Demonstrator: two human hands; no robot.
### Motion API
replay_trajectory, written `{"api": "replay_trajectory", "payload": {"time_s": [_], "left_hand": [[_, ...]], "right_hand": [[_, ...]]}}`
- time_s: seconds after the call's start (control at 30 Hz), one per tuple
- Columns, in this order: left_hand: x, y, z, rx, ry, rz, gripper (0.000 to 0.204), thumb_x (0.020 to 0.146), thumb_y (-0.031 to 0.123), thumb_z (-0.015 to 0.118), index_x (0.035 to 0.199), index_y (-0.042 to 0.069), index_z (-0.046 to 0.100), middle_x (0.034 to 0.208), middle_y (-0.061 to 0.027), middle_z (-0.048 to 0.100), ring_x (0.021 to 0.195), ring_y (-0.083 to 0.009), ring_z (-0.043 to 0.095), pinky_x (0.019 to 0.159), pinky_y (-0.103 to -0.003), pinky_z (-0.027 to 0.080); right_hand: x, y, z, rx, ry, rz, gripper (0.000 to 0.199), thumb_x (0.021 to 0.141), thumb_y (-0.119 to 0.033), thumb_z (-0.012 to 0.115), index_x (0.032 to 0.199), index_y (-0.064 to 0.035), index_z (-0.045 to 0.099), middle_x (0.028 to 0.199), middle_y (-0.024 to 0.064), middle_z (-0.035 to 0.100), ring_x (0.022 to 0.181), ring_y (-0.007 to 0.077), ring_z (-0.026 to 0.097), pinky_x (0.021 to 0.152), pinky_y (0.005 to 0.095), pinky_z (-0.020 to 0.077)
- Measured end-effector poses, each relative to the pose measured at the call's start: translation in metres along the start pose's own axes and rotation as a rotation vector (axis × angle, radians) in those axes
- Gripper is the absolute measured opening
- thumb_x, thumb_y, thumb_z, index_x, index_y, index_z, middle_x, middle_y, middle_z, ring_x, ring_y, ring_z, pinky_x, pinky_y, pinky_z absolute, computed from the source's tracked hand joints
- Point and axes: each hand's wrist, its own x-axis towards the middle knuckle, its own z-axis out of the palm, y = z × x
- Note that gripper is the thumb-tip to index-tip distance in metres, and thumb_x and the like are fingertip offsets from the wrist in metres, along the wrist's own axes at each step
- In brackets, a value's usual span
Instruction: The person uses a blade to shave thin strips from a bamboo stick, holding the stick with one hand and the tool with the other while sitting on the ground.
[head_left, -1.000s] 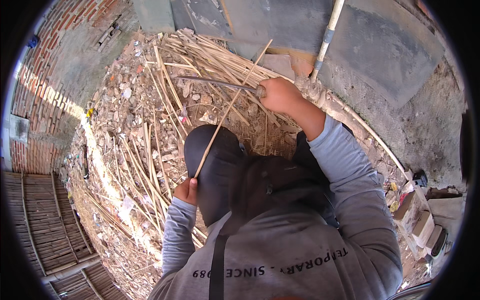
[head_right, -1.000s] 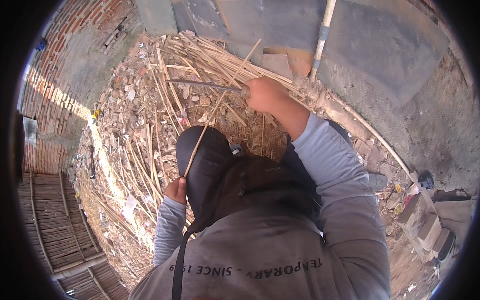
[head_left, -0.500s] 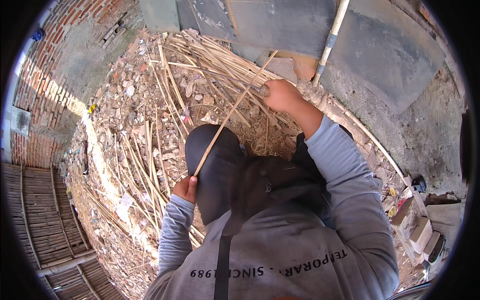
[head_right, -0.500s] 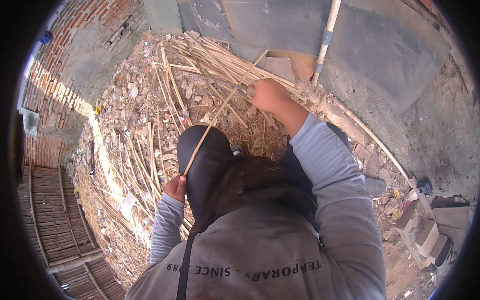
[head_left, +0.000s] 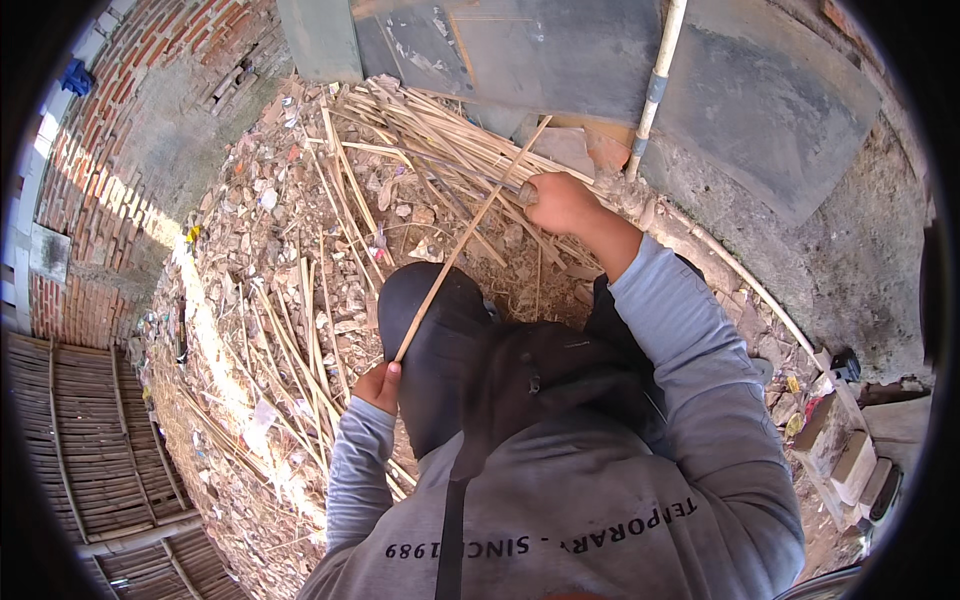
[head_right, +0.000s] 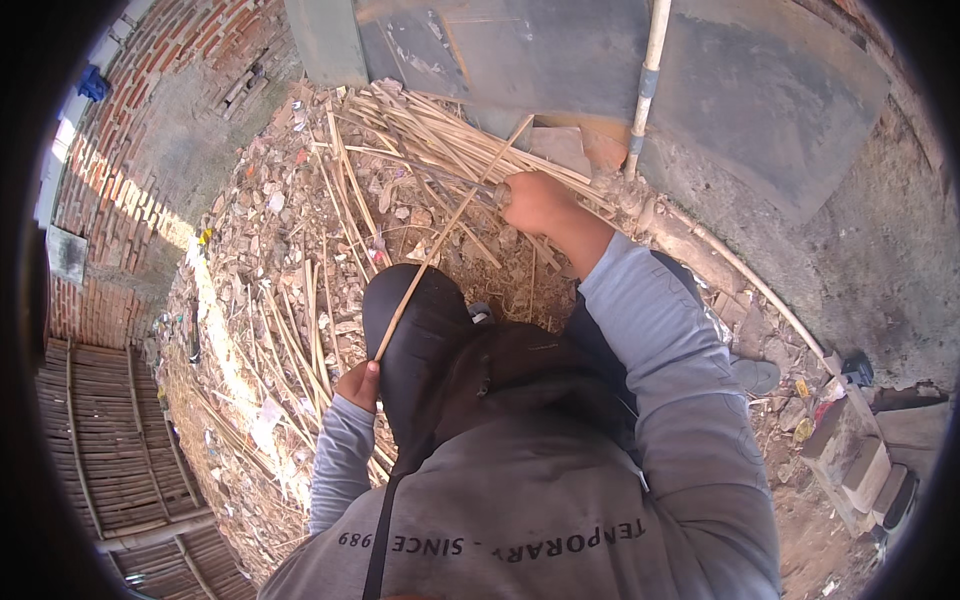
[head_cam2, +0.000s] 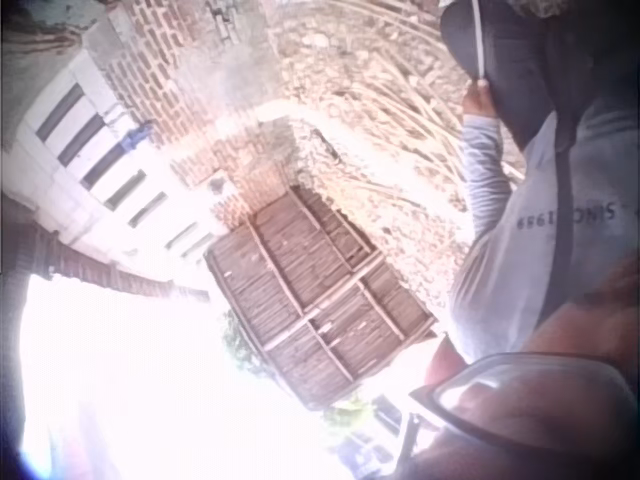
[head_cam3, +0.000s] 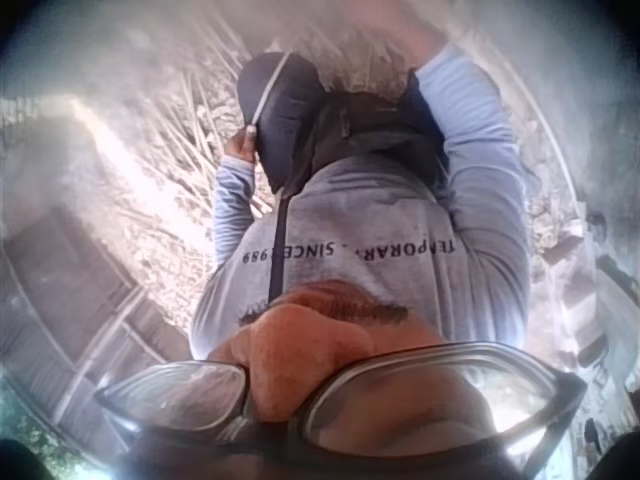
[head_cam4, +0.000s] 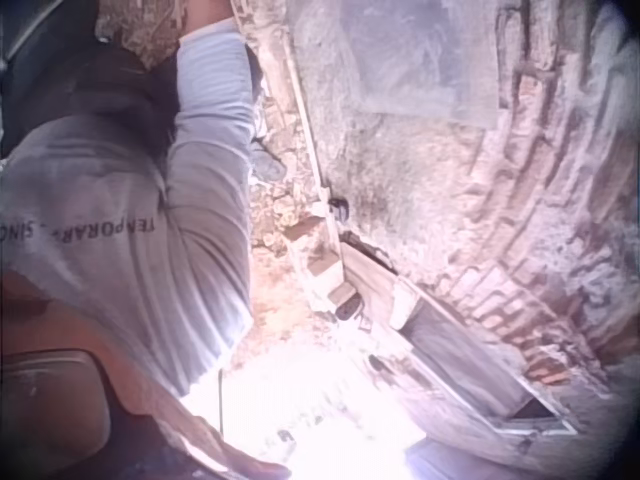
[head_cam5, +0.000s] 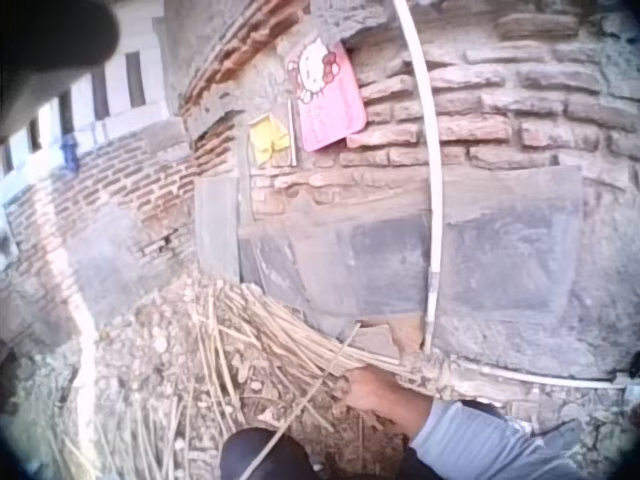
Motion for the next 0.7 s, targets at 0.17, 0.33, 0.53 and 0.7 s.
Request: {"api": "replay_trajectory", "payload": {"time_s": [0.17, 0.33, 0.53, 0.7], "left_hand": [[-0.002, 0.002, -0.003, -0.067, -0.005, -0.012, 0.064, 0.1, 0.055, 0.041, 0.091, -0.005, 0.063, 0.068, -0.0078, 0.058, 0.066, -0.0176, 0.054, 0.062, -0.034, 0.043], [-0.002, -0.011, 0.005, -0.044, 0.011, -0.017, 0.063, 0.101, 0.054, 0.04, 0.092, -0.004, 0.062, 0.069, -0.0078, 0.058, 0.065, -0.0171, 0.053, 0.061, -0.034, 0.043], [0.001, -0.006, -0.003, 0.014, 0.018, 0.003, 0.062, 0.101, 0.053, 0.04, 0.095, -0.004, 0.064, 0.072, -0.0085, 0.06, 0.066, -0.0169, 0.055, 0.062, -0.034, 0.044], [-0.001, -0.006, -0.003, -0.008, 0.001, -0.057, 0.064, 0.101, 0.055, 0.039, 0.086, -0.002, 0.062, 0.068, -0.0094, 0.059, 0.065, -0.0191, 0.056, 0.061, -0.036, 0.045]], "right_hand": [[-0.032, -0.045, -0.006, -0.048, -0.115, -0.099, 0.03, 0.074, -0.018, 0.064, 0.102, -0.0095, 0.069, 0.093, 0.0169, 0.069, 0.093, 0.0338, 0.067, 0.081, 0.0471, 0.0533], [-0.013, -0.032, -0.009, 0.021, -0.173, -0.12, 0.029, 0.071, -0.019, 0.065, 0.097, -0.0067, 0.069, 0.091, 0.0196, 0.068, 0.09, 0.0377, 0.066, 0.078, 0.0465, 0.0524], [-0.007, -0.018, -0.004, -0.065, -0.083, -0.074, 0.032, 0.074, -0.018, 0.063, 0.104, -0.0079, 0.069, 0.098, 0.0169, 0.069, 0.096, 0.0348, 0.066, 0.083, 0.0456, 0.0529], [-0.034, -0.063, -0.014, -0.215, -0.228, -0.251, 0.029, 0.074, -0.018, 0.064, 0.103, -0.0138, 0.07, 0.094, 0.0138, 0.069, 0.094, 0.0336, 0.067, 0.079, 0.0474, 0.054]]}}
